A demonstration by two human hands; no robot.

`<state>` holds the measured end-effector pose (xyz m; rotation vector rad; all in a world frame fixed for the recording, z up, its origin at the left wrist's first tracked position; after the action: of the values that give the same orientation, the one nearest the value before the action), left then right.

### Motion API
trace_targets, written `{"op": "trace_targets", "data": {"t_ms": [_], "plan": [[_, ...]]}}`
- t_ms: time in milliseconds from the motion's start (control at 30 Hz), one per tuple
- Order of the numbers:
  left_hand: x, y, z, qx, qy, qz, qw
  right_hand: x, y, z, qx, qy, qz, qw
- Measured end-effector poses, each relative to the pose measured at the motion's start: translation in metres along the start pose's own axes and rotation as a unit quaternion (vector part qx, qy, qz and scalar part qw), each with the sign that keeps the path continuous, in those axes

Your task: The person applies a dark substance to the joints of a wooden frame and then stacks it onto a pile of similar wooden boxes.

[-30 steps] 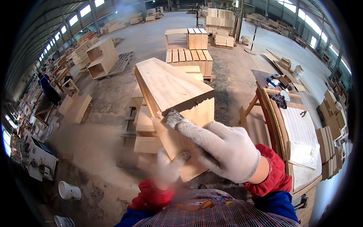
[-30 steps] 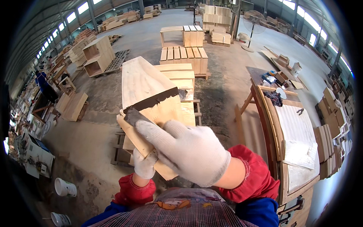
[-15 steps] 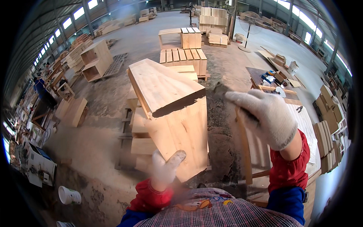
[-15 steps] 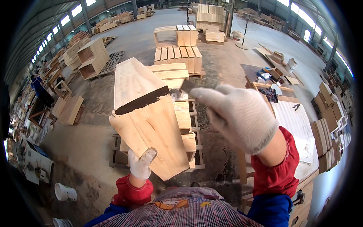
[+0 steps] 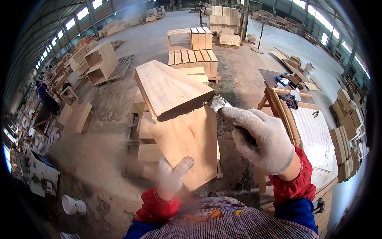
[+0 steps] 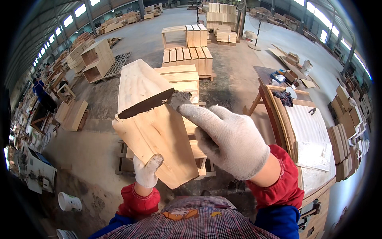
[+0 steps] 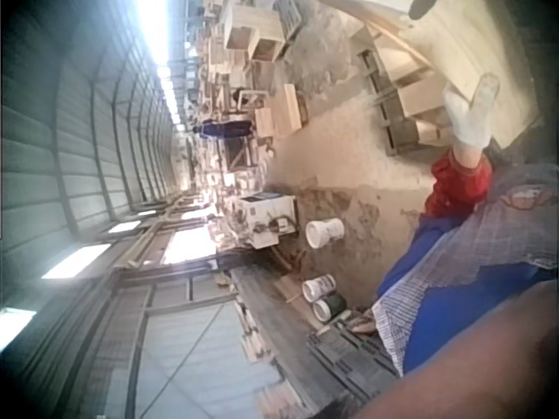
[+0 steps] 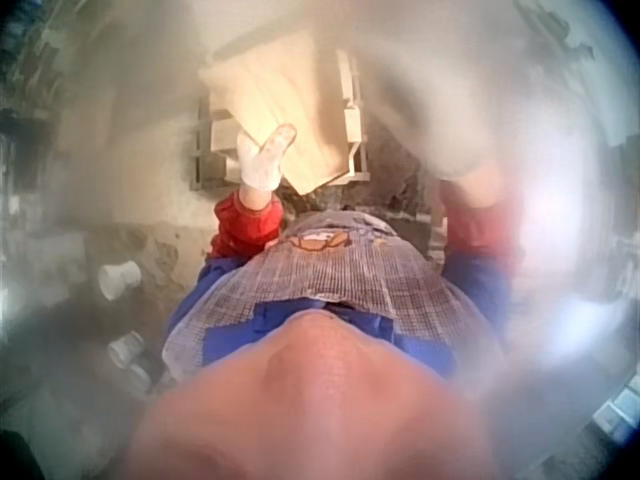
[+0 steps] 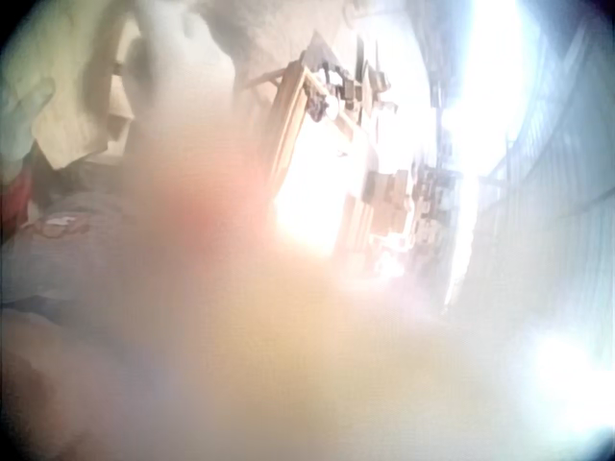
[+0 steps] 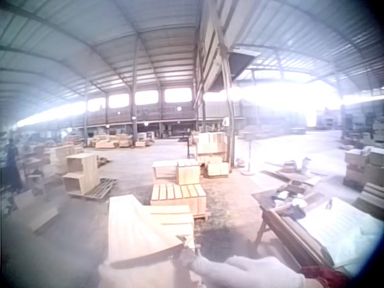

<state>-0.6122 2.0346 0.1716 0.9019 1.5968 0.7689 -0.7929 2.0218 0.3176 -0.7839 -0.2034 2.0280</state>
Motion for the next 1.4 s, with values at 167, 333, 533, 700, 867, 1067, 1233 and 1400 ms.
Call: {"op": "trace_targets", "data": {"t_ms": [167,333,533,700,867,1067,1233,1400], "plan": [[-0.002,0.002,0.000,0.045,0.010,0.015,0.999,-0.003,-0.009,-0.003,0.037,-0.032,0.012,0.999],[0.000,-0.005,-0.001,0.067,-0.002,0.024,0.997,-0.006,-0.047,-0.011,0.091,-0.076,0.080,0.990],[-0.001,0.004,0.004,-0.001,-0.016,-0.009,1.000,-0.019,-0.070,-0.012,0.162,-0.051,0.143,0.975],[0.001,-0.004,0.005,0.065,-0.002,0.028,0.997,-0.023,-0.023,0.018,0.168,-0.047,0.064,0.983],[0.000,0.002,0.007,0.052,0.010,0.022,0.998,-0.031,0.027,0.029,0.037,-0.050,0.058,0.996],[-0.001,0.005,0.013,0.062,0.051,0.005,0.997,-0.039,0.035,-0.002,-0.343,-0.241,-0.064,0.905],[-0.007,0.009,0.048,0.013,0.024,-0.004,1.000,-0.030,0.028,-0.037,-0.321,-0.325,-0.062,0.887],[-0.014,0.033,0.056,-0.083,-0.038,-0.115,0.989,-0.024,-0.024,-0.020,-0.139,-0.145,0.127,0.971]]}}
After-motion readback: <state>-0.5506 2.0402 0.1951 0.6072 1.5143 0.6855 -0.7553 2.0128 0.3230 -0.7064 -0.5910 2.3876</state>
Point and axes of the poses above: each hand's wrist, its own x-axis away from the middle knuckle, its own z-axis out of the back of the hand, y = z × x, the point moved 7 cm from there along -x, towards the middle knuckle, and after that the axes turned 14 degrees about -z, right-handed, at the moved point
